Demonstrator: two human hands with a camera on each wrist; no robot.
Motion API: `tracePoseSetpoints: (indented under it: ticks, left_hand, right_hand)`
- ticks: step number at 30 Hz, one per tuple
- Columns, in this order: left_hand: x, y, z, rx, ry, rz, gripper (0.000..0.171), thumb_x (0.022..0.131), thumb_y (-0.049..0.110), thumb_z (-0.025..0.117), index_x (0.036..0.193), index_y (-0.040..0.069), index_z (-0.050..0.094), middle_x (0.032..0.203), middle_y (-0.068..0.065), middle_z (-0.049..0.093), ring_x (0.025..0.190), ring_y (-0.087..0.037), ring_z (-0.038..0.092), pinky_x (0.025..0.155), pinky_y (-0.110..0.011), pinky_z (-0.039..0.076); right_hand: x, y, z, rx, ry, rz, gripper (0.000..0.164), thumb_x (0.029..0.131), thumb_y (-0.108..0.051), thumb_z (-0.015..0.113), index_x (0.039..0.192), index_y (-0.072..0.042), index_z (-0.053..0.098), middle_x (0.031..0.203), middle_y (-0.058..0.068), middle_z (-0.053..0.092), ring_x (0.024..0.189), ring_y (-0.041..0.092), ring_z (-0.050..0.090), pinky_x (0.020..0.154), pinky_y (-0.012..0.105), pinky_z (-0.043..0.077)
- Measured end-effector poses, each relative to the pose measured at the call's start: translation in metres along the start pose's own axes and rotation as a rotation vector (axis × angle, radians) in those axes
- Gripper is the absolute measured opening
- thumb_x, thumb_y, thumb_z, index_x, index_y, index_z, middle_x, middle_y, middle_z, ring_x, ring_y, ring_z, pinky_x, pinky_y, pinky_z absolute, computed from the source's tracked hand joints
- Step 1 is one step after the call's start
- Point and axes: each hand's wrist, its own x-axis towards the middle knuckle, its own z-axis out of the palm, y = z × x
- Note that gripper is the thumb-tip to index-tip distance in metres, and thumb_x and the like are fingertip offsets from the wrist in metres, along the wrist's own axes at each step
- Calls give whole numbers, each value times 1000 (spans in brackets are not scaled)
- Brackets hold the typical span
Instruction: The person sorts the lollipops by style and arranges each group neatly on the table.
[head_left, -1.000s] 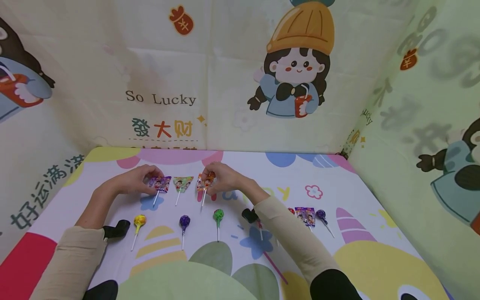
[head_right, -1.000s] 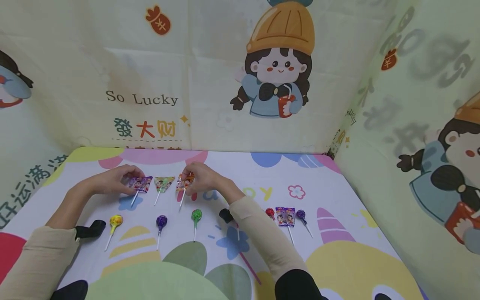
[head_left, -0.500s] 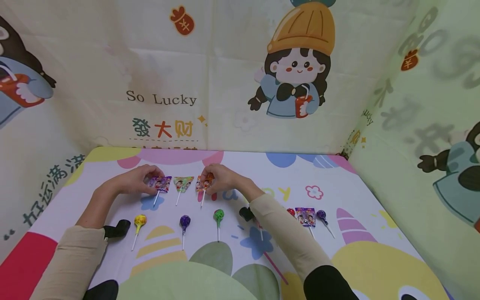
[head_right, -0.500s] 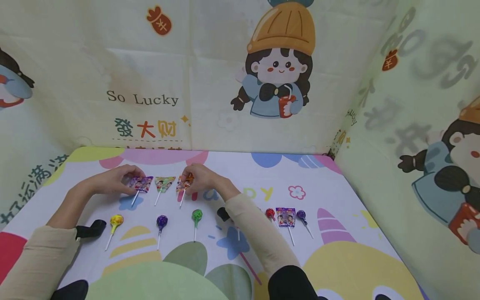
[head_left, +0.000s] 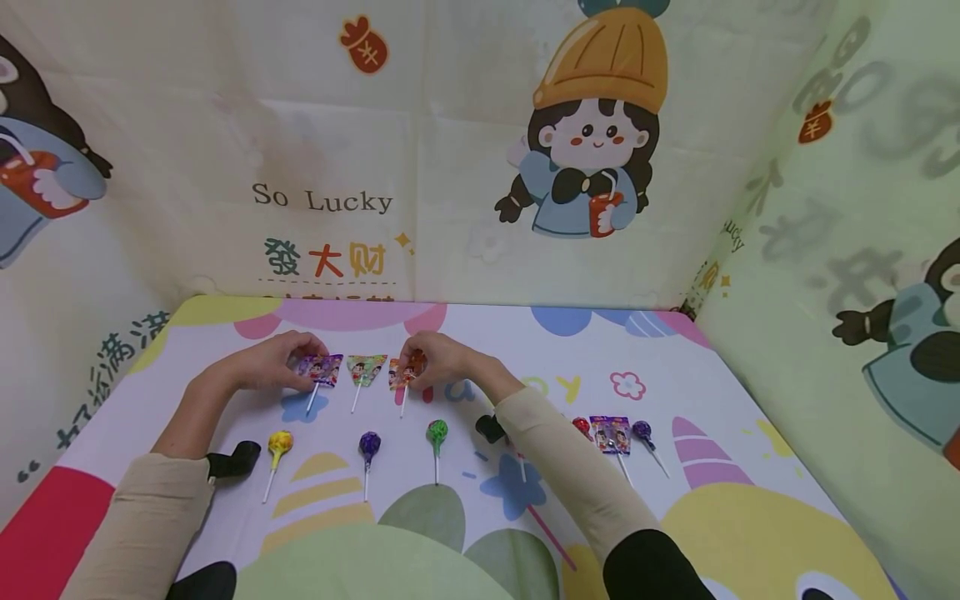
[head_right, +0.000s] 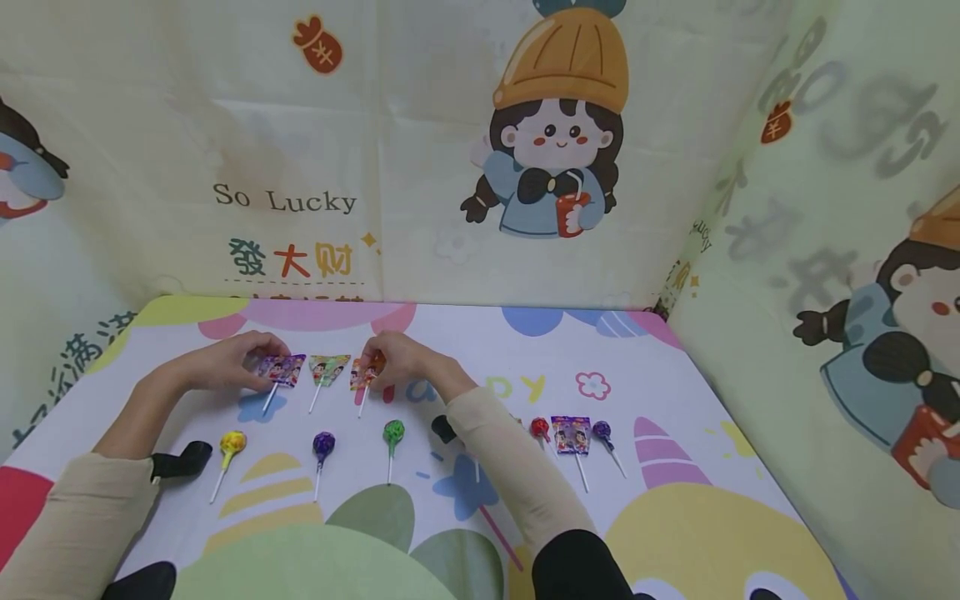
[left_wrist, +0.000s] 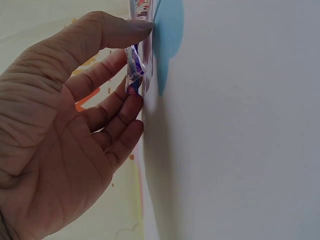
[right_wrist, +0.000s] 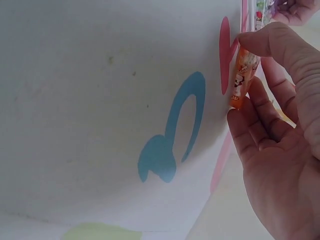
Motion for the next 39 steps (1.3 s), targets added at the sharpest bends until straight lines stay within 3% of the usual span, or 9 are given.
tracePoseSetpoints:
  ticks: [10,19,26,33,39]
  left_hand:
    - [-2,3,-1,7,2,8,53,84,18,84,127,2,58,124,-17,58,117,-36,51,107,-62,43]
    - [-2,3,0,20,3,18,54,84,19,83,128,2,58,125,-18,59,118,-37,51,107,-62,42]
    - [-2,2,0,18,2,9,54,84,20,83,129,2,57,127,-18,58,120,-38,51,107,-63,42]
    - [-2,1,0,22,10,19,53,84,19,83,128,2,58,126,-18,58,118,-37,51,107,-62,42]
    - [-2,3,0,24,10,16,54,84,19,84,128,2,58,125,-18,58,118,-37,51,106,-63,43]
  right_hand:
    - [-3,-1,-1,0,10,3,29,83,-11,83,108,-10,67,105,2,59,99,17,50,83,23,43]
    - [-12,-5,-5,8,66,-7,28,84,-14,84,107,-8,68,118,1,63,117,22,54,106,33,44]
    - [-32,-9,-9,35,98,-12,31,87,-15,81,113,-7,66,124,4,60,125,27,52,110,40,43]
    - [-57,-17,-12,58,127,-44,45,83,-17,86,122,-6,65,127,5,59,128,31,51,109,46,44]
    - [-81,-20,-11,66,145,-82,51,86,-22,83,130,-5,63,132,8,59,128,30,51,107,50,46]
